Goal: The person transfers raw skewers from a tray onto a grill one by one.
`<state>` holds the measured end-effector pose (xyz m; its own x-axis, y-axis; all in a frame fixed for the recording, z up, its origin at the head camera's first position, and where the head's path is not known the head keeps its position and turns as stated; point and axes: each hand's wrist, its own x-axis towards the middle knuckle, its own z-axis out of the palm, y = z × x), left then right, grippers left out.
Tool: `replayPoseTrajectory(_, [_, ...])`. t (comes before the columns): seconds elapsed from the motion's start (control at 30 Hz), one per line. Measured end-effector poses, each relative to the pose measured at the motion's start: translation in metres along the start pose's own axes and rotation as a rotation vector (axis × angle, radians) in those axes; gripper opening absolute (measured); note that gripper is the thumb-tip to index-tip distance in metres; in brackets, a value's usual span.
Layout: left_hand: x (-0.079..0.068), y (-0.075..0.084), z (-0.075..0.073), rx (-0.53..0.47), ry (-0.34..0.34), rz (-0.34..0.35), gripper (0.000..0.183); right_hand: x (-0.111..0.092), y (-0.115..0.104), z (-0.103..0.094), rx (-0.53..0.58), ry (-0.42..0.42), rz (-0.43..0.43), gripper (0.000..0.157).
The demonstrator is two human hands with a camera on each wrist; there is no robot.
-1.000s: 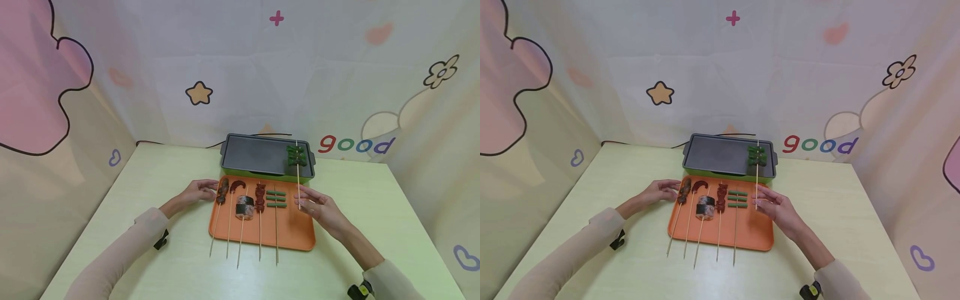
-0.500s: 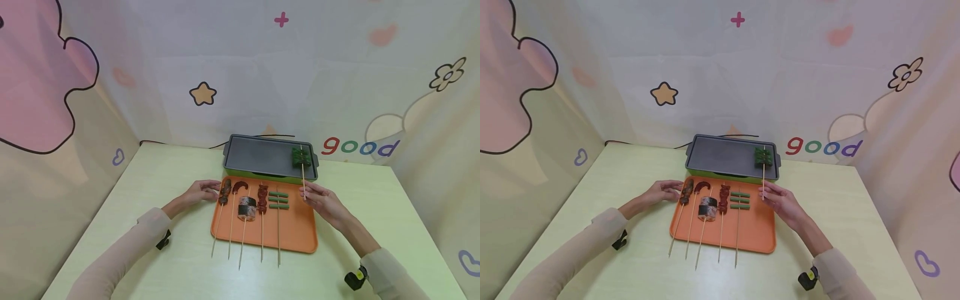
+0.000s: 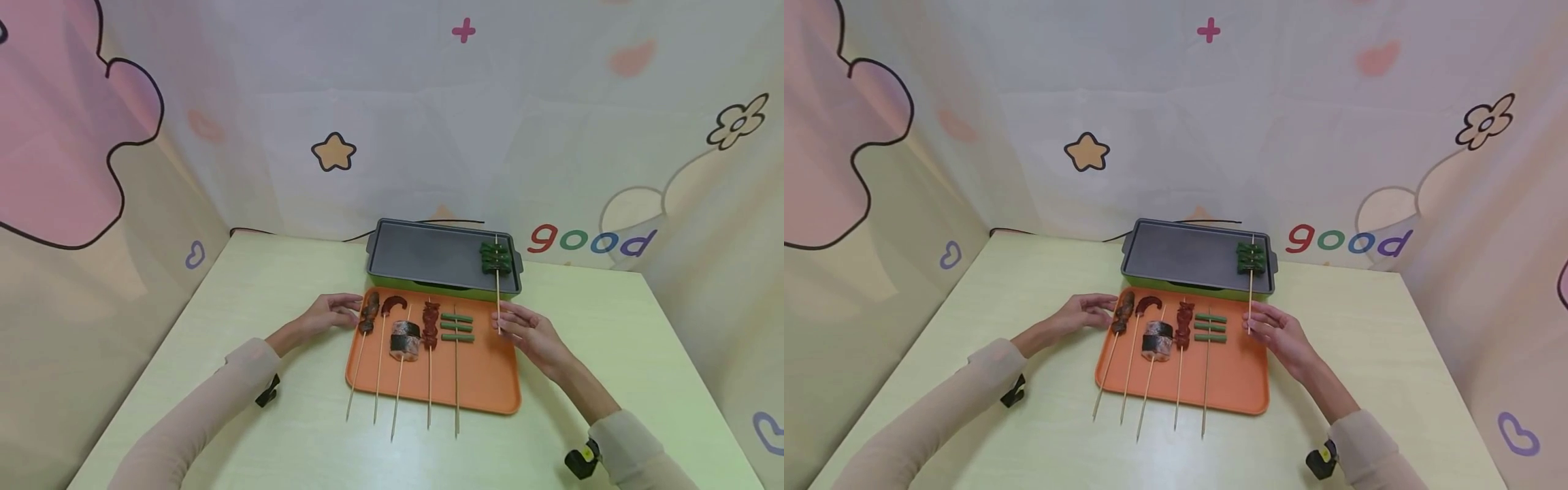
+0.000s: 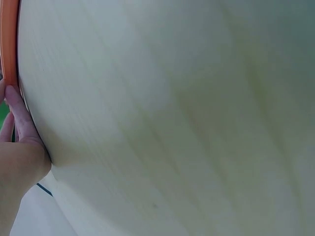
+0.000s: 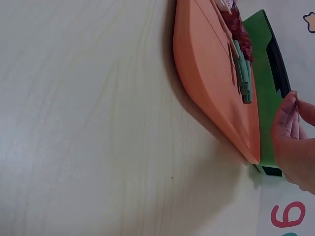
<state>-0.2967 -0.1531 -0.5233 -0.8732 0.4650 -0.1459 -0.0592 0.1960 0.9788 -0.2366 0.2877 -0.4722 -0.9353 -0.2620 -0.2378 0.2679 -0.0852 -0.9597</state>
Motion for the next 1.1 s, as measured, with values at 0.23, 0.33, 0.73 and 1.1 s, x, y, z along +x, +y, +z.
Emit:
replayPoseTrajectory(0.23, [0.001, -0.001, 0.002, 0.008, 0.003, -0.017, 0.053, -0.005, 0.0, -0.001, -0.073, 0.003, 0.006, 0.071])
replayPoseTrajectory(0.33, [0.001, -0.001, 0.002, 0.008, 0.01, -0.023, 0.053, -0.013, 0.001, -0.003, -0.121, -0.008, 0.016, 0.068])
replayPoseTrajectory(0.73, [0.002, 0.001, 0.0, 0.007, 0.025, -0.039, 0.053, -0.068, 0.017, 0.015, -0.122, -0.161, 0.071, 0.046])
replayPoseTrajectory(1.1, [-0.001, 0.004, 0.0, 0.009, 0.013, -0.042, 0.055, -0.096, 0.048, 0.053, -0.149, -0.26, 0.16, 0.054])
